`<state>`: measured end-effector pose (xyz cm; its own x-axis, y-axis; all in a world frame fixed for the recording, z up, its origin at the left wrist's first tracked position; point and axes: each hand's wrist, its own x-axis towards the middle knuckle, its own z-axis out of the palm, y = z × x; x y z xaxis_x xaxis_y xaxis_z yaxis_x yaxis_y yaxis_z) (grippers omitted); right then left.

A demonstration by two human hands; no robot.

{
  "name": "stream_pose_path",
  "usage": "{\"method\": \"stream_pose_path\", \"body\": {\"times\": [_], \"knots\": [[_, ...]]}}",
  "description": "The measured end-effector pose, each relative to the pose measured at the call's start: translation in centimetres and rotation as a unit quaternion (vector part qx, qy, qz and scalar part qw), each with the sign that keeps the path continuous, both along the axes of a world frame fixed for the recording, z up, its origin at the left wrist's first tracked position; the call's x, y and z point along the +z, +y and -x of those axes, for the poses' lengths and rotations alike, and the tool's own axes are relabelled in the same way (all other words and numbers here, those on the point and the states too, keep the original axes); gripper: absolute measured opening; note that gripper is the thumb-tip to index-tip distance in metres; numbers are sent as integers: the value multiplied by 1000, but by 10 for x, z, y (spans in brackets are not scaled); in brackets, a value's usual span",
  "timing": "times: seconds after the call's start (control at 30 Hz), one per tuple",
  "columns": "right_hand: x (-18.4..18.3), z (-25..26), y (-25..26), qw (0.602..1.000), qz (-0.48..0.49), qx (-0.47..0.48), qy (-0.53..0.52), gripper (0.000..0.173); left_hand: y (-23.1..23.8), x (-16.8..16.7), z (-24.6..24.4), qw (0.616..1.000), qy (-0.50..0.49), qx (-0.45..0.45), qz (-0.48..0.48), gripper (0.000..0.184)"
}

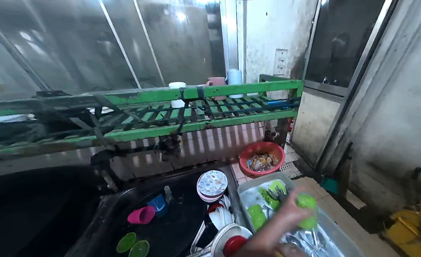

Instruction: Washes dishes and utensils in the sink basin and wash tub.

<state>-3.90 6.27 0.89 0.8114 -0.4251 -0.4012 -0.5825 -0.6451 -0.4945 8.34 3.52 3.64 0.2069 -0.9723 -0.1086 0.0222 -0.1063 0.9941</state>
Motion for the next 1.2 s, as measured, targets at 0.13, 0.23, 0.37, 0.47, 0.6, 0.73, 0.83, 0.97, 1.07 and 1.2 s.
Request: {"method": "stream_pose_path", "body": {"times": [0.13,0.23,0.37,0.47,0.6,0.73,0.83,0.97,1.07,1.2], "knots": [[17,17,-23,955,-145,-207,-153,63,-1,-13,-60,927,217,294,79,57],[33,12,-42,817,-297,-298,-394,62,6,-13,-67,865,344,360,67,45],[47,-19,-56,696,-363,-358,-505,23,9,-6,-43,828,430,357,44,42],[35,-31,-62,888,-76,-331,-309,40,8,-7,-31,825,429,365,47,38],[40,-43,-48,956,173,-150,-182,33,9,-17,-18,850,375,369,37,52],[43,-51,-48,855,-159,-346,-352,38,12,-13,-24,877,351,321,70,57],[37,-52,-41,927,-2,-244,-285,38,12,-17,-26,899,328,284,60,55],[-10,-41,-54,963,238,-57,-110,38,7,-24,-13,907,272,322,-11,67],[-4,-43,-57,941,-64,-235,-237,39,8,-26,-16,910,279,306,-18,68],[39,-57,-45,832,-248,-385,-314,21,18,-25,-31,928,307,212,3,59]]}}
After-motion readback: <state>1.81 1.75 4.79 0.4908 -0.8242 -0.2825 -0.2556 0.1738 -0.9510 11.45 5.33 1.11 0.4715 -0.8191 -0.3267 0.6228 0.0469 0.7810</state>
